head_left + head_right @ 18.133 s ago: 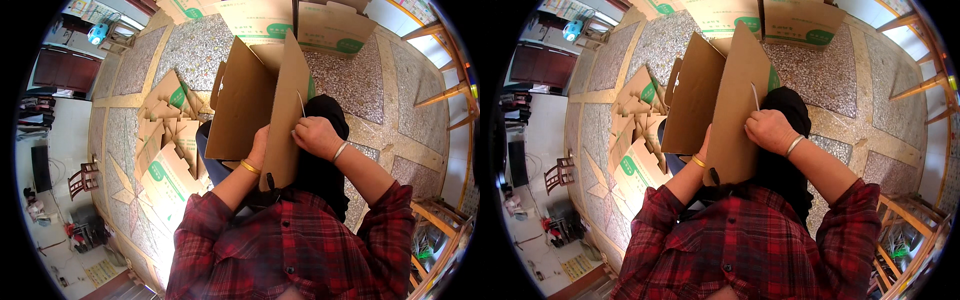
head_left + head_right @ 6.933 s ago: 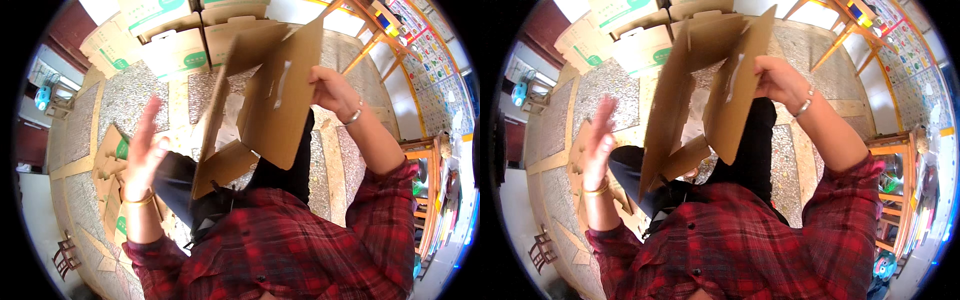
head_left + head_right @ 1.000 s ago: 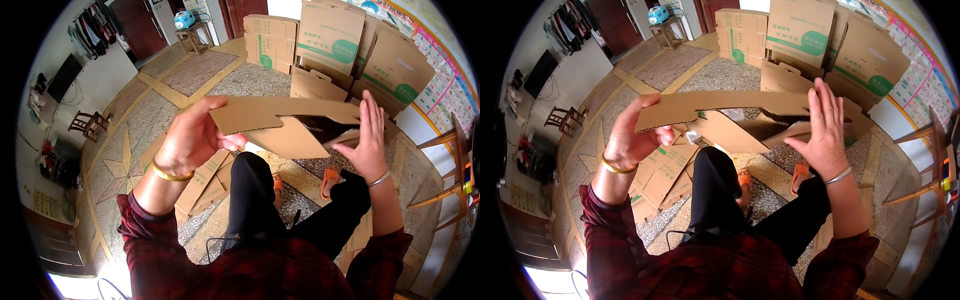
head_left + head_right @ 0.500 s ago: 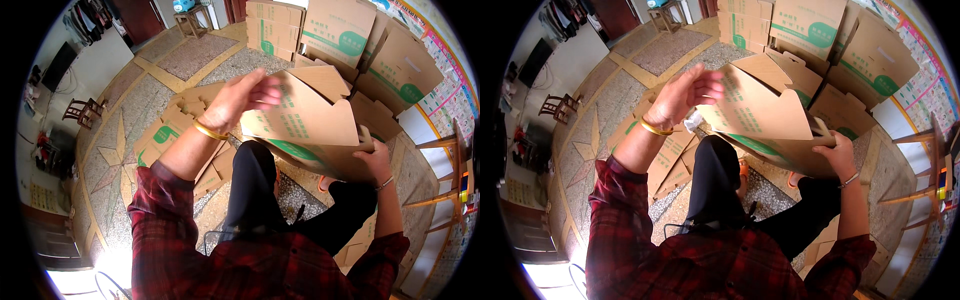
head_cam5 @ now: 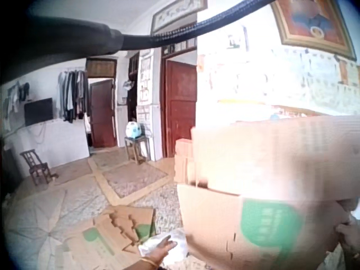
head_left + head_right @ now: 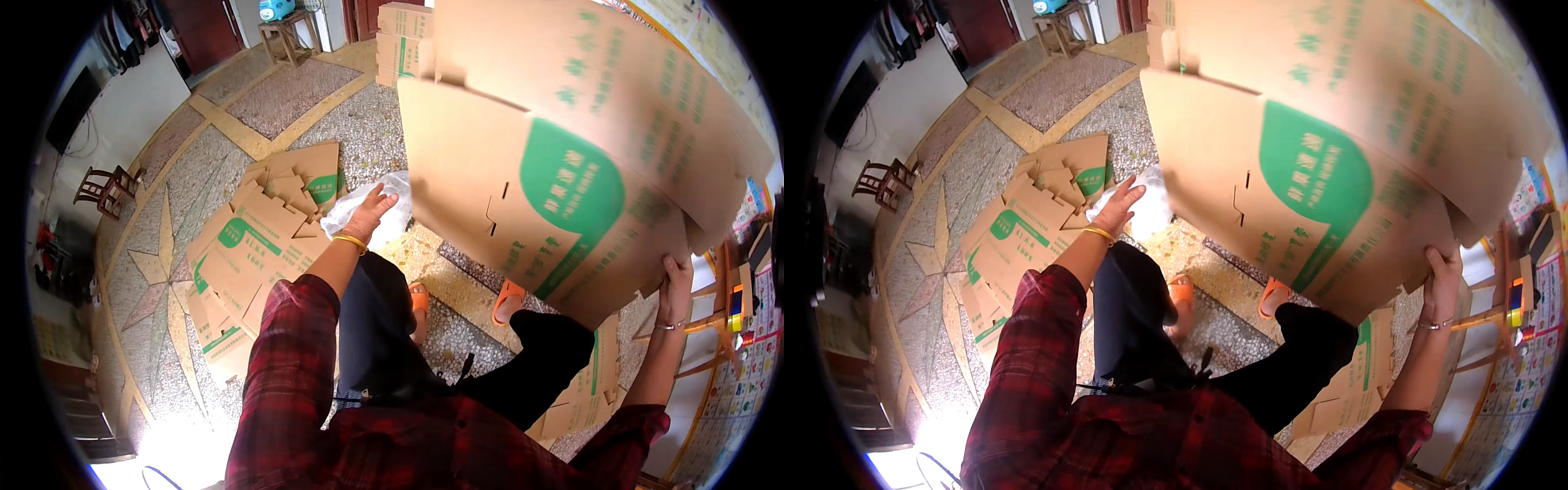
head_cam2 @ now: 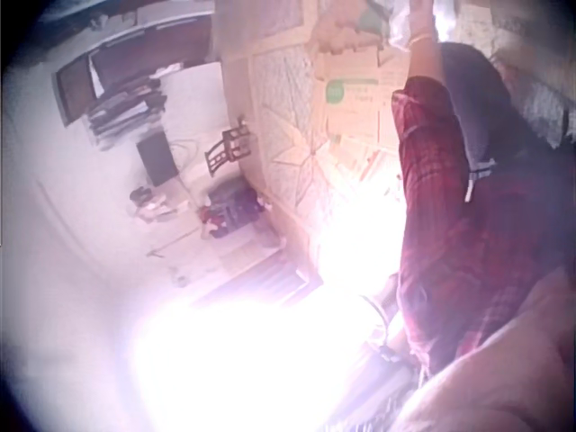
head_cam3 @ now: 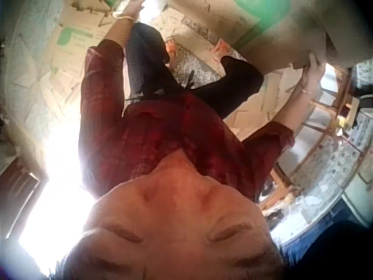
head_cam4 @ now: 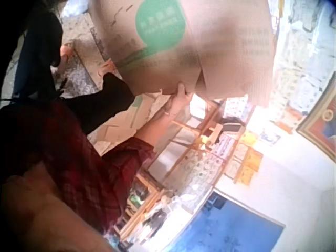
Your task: The person sits on the floor and assembles flat-packed cardboard boxes. They fold the cardboard flaps, insert plastic fasteners into designated slots to secure the structure, and place bubble wrap inside the finished boxes. The process is repeated for multiple units.
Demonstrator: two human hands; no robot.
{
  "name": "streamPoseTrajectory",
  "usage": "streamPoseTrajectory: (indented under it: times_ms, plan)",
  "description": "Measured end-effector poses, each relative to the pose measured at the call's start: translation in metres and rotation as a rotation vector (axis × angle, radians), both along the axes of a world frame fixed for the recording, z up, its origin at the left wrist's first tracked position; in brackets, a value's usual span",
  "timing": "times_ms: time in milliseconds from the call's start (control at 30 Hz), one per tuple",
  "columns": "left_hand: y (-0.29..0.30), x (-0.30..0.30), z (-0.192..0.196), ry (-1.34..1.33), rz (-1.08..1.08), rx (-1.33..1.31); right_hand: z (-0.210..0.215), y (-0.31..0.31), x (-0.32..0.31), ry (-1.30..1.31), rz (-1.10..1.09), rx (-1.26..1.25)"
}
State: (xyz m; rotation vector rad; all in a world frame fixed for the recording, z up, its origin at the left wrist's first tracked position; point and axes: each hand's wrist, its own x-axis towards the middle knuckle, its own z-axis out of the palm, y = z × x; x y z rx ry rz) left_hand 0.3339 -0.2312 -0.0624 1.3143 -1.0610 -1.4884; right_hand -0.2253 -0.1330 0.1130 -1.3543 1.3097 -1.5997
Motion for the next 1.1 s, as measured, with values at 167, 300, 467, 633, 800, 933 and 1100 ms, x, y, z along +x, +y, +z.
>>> streamPoseTrajectory:
  times_ms: [167,300,467,633,800,933,1100]
  plan:
    - [-0.005,0.008,0.040,0.014,-0.075,-0.226,-0.041,0.006,-0.042,-0.242,0.027,0.023]
    - [-0.002,0.020,0.055,0.185,-0.058,-0.202,-0.082,-0.001,-0.044,-0.336,0.066,-0.044]
    - [0.008,0.016,0.102,0.145,-0.122,-0.264,-0.124,-0.009,-0.035,-0.414,0.067,-0.063]
    - [0.021,0.003,0.132,0.000,-0.080,-0.349,-0.183,-0.023,-0.025,-0.452,0.053,0.278]
    - [0.039,-0.008,0.143,-0.206,-0.145,-0.440,-0.187,-0.025,0.042,-0.021,-0.140,0.693]
    - [0.046,-0.023,0.137,-0.517,-0.262,-0.643,-0.190,-0.028,0.067,0.127,-0.062,0.563]
    - [0.058,-0.054,0.118,-0.901,-0.304,-0.729,-0.170,-0.036,0.094,0.148,-0.003,0.126]
